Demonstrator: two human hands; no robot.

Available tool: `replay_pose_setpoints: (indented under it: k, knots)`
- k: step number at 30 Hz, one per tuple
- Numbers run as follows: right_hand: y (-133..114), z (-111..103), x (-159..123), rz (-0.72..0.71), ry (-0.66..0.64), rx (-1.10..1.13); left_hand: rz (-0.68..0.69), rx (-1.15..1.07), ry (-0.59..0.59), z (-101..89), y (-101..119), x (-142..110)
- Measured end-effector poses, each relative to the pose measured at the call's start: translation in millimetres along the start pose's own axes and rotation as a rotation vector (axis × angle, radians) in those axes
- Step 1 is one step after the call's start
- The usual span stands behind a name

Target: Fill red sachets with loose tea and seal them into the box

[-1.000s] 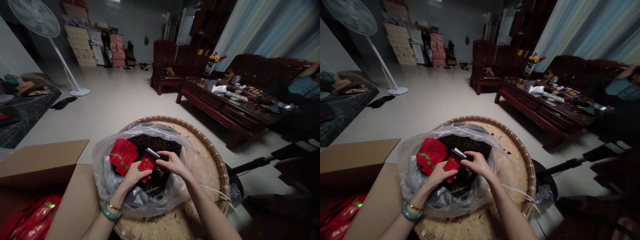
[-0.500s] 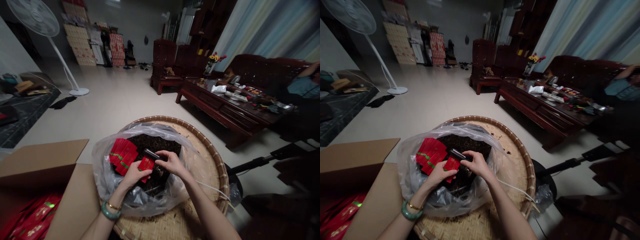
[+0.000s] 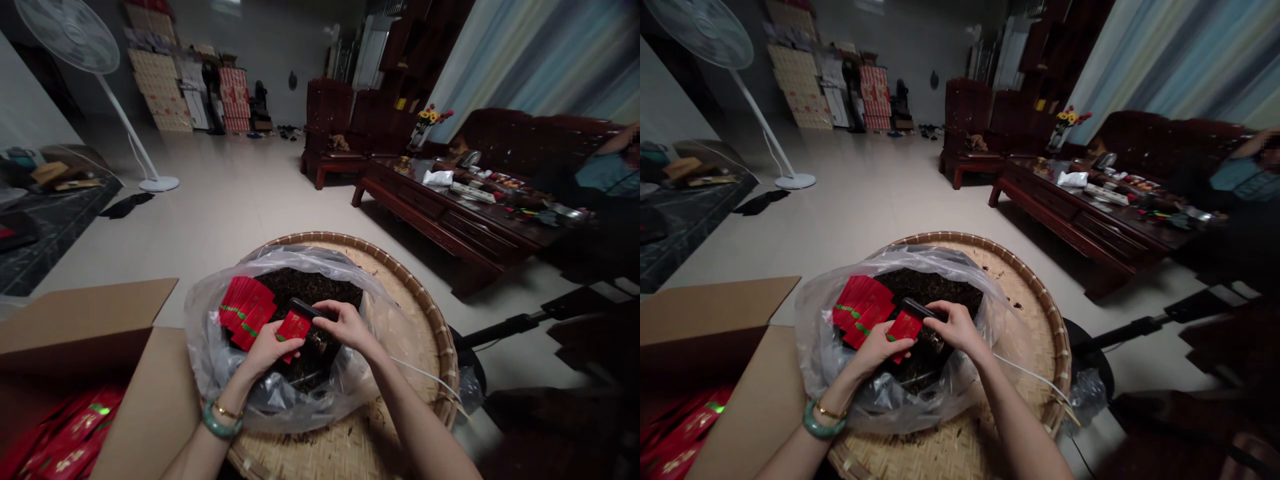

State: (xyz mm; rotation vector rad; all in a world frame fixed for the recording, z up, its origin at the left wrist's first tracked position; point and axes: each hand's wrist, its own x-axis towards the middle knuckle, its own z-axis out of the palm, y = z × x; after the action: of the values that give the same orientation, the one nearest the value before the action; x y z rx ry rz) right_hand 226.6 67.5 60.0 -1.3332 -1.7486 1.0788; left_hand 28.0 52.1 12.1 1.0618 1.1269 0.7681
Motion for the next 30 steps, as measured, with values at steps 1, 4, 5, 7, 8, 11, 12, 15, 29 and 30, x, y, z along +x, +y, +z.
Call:
replay_pose_setpoints:
  k: [1,4,5,7,8,11,12,15,29,30]
  knots:
    - [2,-3,1,0.015,0.011,0.018,0.000,-0.004,-0.004,-0.3,0,0]
    - [11,-15,3,0.062,0.058,-0.043,0.001,-0.011,0.001,-0.9,1,0]
    - [16,-18,3,0.076,0.072,-0.120,0.001,-0.012,0.003,-0.9,2,-1]
    - [25,-23,3,0.101,0.090,-0.314,0.001,-0.013,0.001,-0.5,3,-1]
    - [28,-24,2,0.108,0.085,-0.405,0.001,-0.013,-0.002,-0.3,3,-1]
    - [32,-16,3,0.073,0.094,-0.528,0.000,-0.004,-0.024,0.2,2,-1]
    - [29,-11,3,0.038,0.115,-0.510,-0.002,0.008,-0.041,0.2,2,-1]
    - [19,11,4,-0.100,0.166,-0.373,-0.010,0.067,-0.121,0.9,1,-2]
    - [9,24,5,-0.013,0.070,0.071,0.010,0.042,-0.192,-1.2,1,-4]
    - [8,22,5,0.018,0.050,0.109,0.012,0.029,-0.174,-1.8,0,-3]
